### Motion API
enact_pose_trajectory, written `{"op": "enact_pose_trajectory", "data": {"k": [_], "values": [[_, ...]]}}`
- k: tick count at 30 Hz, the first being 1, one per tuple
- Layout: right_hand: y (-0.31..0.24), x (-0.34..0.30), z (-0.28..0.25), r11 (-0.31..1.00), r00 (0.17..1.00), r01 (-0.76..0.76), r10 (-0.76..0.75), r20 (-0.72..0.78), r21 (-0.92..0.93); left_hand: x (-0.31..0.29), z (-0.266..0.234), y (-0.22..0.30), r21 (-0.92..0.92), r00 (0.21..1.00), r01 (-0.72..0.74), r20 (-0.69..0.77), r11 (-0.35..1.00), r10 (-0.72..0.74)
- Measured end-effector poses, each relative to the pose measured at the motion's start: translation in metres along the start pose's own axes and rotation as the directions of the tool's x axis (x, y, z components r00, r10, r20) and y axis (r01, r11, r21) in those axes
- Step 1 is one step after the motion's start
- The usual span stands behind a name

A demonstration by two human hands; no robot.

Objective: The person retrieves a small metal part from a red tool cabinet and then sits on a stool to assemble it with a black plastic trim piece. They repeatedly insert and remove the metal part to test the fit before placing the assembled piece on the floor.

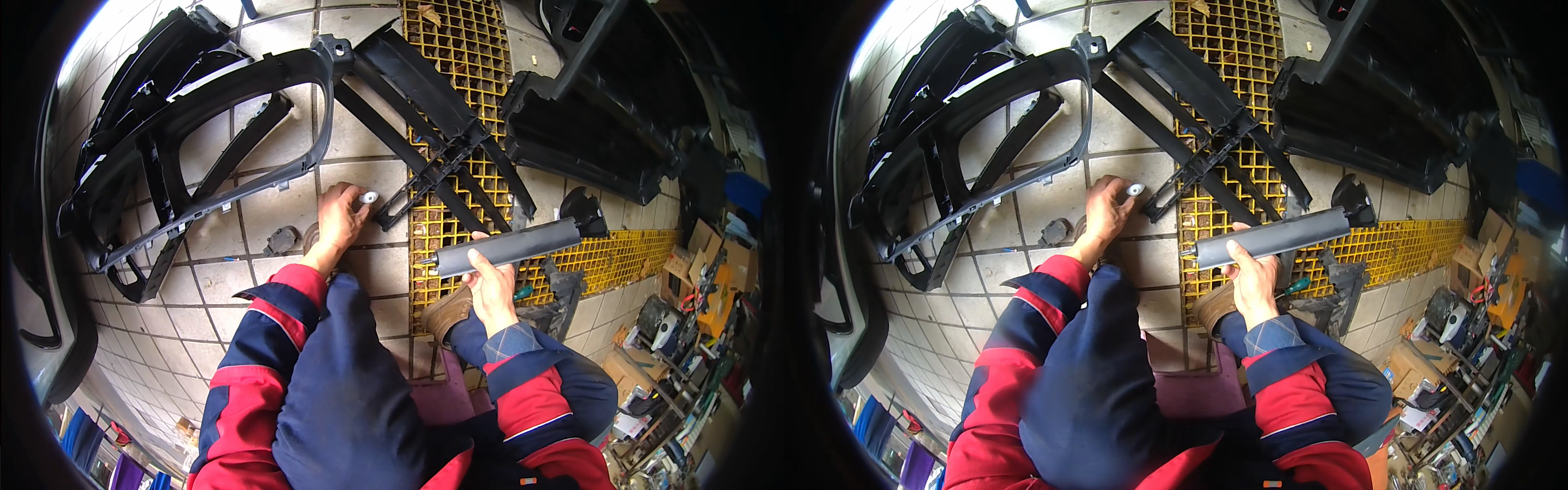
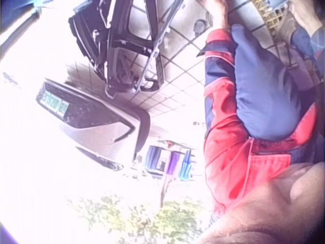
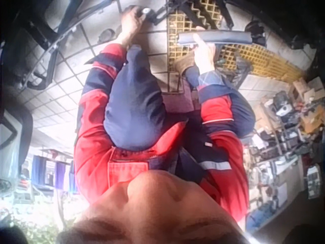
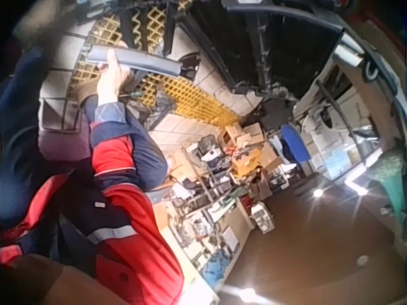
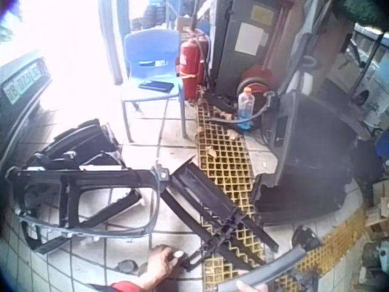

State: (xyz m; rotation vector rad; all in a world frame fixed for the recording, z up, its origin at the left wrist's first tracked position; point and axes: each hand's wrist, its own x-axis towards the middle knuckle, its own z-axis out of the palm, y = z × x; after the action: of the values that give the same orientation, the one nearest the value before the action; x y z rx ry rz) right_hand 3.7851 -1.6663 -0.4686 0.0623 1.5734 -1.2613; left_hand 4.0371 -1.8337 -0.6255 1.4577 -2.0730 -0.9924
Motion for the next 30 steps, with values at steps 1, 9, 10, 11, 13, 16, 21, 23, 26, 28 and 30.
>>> {"op": "enact_pose_trajectory", "data": {"k": [1, 9, 10, 11, 13, 16, 21, 23, 26, 28, 30], "values": [[0.000, 0.000, -0.002, 1.000, 1.000, -0.004, 0.004, -0.008, 0.003, 0.000, 0.001, 0.000, 0.004, 1.000, -0.012, -0.011, 1.000, 0.012], [-0.004, -0.001, -0.010, 1.000, 1.000, 0.002, -0.001, -0.026, 0.022, -0.003, 0.000, -0.006, -0.149, 0.991, 0.085, -0.093, 0.985, -0.099], [-0.006, -0.001, -0.011, 1.000, 0.999, 0.002, -0.001, -0.037, 0.030, -0.006, -0.005, -0.008, -0.172, 0.986, 0.092, -0.124, 0.981, -0.114], [-0.007, -0.001, -0.011, 0.999, 0.999, 0.018, -0.016, -0.031, 0.044, -0.010, -0.012, -0.011, -0.133, 0.986, 0.085, -0.131, 0.988, -0.103], [-0.012, -0.003, -0.012, 0.997, 0.998, 0.049, -0.048, -0.029, 0.062, -0.021, -0.028, -0.014, -0.105, 0.980, 0.079, -0.173, 0.991, -0.096], [-0.027, -0.009, -0.012, 0.992, 0.996, 0.078, -0.074, -0.043, 0.098, -0.041, -0.057, -0.007, -0.039, 0.969, 0.077, -0.233, 0.996, -0.084], [-0.078, -0.036, -0.010, 0.967, 0.984, 0.179, -0.177, -0.025, 0.181, -0.061, -0.117, 0.045, -0.029, 0.985, 0.036, -0.169, 0.999, -0.041], [-0.104, -0.056, -0.012, 0.948, 0.975, 0.221, -0.223, -0.017, 0.228, -0.063, -0.144, 0.079, -0.064, 0.988, -0.029, -0.156, 0.998, 0.019], [-0.139, -0.094, -0.019, 0.928, 0.951, 0.288, -0.307, 0.045, 0.238, -0.055, -0.190, 0.132, -0.106, 0.981, -0.156, -0.134, 0.982, 0.142], [-0.157, -0.121, -0.026, 0.926, 0.942, 0.293, -0.322, 0.095, 0.238, -0.041, -0.221, 0.170, -0.111, 0.974, -0.211, -0.105, 0.971, 0.200], [-0.168, -0.149, -0.037, 0.915, 0.925, 0.332, -0.363, 0.108, 0.231, -0.029, -0.250, 0.213, -0.206, 0.974, -0.226, -0.061, 0.952, 0.218]]}}
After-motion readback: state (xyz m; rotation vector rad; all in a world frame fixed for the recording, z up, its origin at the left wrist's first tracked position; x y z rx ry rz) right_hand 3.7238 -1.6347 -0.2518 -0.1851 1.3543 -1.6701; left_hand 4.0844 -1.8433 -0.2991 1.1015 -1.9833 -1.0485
